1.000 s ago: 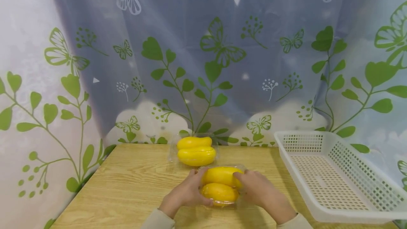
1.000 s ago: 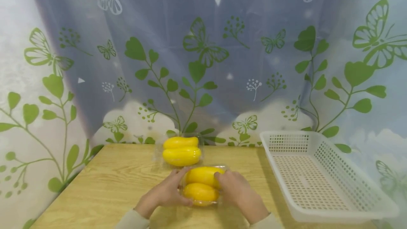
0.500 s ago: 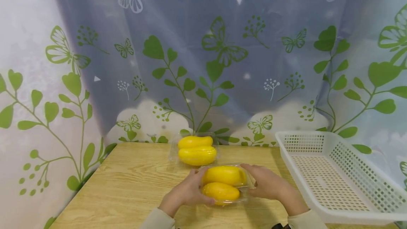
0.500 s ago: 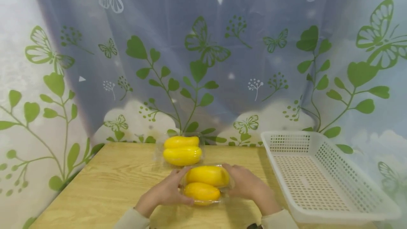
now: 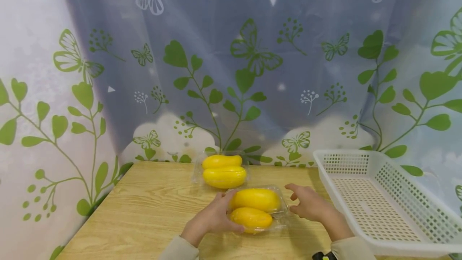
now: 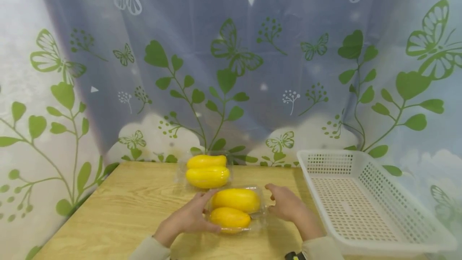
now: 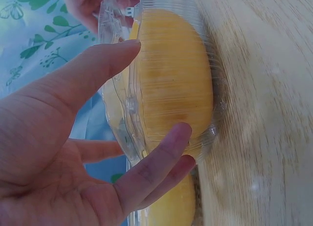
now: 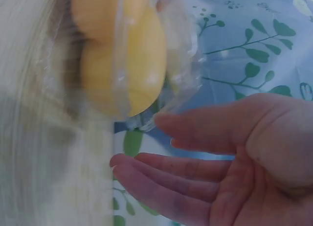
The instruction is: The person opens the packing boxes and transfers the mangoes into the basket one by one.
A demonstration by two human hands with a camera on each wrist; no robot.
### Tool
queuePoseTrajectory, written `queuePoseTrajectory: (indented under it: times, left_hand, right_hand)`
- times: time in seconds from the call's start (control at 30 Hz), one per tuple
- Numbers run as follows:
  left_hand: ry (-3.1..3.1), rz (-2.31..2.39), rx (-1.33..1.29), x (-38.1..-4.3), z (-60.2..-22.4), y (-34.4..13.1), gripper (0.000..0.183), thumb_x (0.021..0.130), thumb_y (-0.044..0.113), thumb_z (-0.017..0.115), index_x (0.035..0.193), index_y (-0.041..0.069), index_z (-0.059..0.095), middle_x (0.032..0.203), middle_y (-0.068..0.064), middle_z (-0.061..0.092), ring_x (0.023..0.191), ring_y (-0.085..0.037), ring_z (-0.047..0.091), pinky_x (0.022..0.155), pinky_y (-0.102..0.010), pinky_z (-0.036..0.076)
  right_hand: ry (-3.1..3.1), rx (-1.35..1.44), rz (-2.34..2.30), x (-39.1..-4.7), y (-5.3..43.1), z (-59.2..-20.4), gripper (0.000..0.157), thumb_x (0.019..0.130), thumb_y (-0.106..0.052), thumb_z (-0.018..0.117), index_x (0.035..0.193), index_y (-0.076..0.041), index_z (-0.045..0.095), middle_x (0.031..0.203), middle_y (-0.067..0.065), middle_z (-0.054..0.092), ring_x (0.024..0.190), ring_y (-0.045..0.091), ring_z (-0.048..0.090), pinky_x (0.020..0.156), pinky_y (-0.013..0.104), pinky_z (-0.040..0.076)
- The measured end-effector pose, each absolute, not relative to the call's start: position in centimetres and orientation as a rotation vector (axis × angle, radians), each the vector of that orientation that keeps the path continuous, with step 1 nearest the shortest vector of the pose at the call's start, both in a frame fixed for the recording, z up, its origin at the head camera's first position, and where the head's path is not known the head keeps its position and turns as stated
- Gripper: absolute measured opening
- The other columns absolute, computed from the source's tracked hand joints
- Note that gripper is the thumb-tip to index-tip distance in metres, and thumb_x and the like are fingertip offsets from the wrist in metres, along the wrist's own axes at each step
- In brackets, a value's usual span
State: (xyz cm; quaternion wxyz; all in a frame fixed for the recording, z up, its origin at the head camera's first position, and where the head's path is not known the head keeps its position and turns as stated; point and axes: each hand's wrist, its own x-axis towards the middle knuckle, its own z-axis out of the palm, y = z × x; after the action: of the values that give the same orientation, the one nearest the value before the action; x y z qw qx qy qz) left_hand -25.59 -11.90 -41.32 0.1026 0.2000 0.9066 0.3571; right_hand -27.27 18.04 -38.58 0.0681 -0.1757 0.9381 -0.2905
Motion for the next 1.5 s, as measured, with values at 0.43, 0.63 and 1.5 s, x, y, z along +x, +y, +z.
queuePoseTrajectory:
  times: [0.43,0.63,1.5]
  left_hand:
    - [2.692,1.065,0.593,-25.5,-41.4,-11.9,0.107,0.077,0.031,0.091,0.161,0.009,0.03,0.15,-0.029,0.039,0.131,-0.04,0.053,0.106,-0.062,0.051]
    - [2.711,1.07,0.592,-25.4,-41.1,-11.9,0.105,0.076,0.03,0.091,0.16,0.007,0.033,0.151,-0.032,0.039,0.133,-0.042,0.052,0.108,-0.062,0.05]
    - [2.942,0.992,0.673,-25.2,-41.7,-10.5,0.083,0.069,0.024,0.09,0.14,-0.004,0.057,0.144,-0.023,0.06,0.132,-0.041,0.058,0.112,-0.052,0.051]
  right_hand:
    - [2.651,-0.428,-1.011,-28.4,18.8,-40.5,0.056,0.095,-0.016,0.074,0.141,0.007,0.053,0.111,0.021,0.069,0.077,0.025,0.071,0.065,0.04,0.065]
    - [2.524,-0.443,-1.085,-28.7,18.6,-41.1,0.073,0.096,-0.02,0.073,0.149,0.015,0.038,0.118,0.026,0.064,0.076,0.024,0.072,0.067,0.039,0.066]
    - [2.517,-0.372,-1.154,-28.3,17.5,-41.3,0.074,0.09,0.0,0.073,0.148,0.021,0.032,0.113,0.022,0.065,0.069,0.019,0.067,0.066,0.036,0.065]
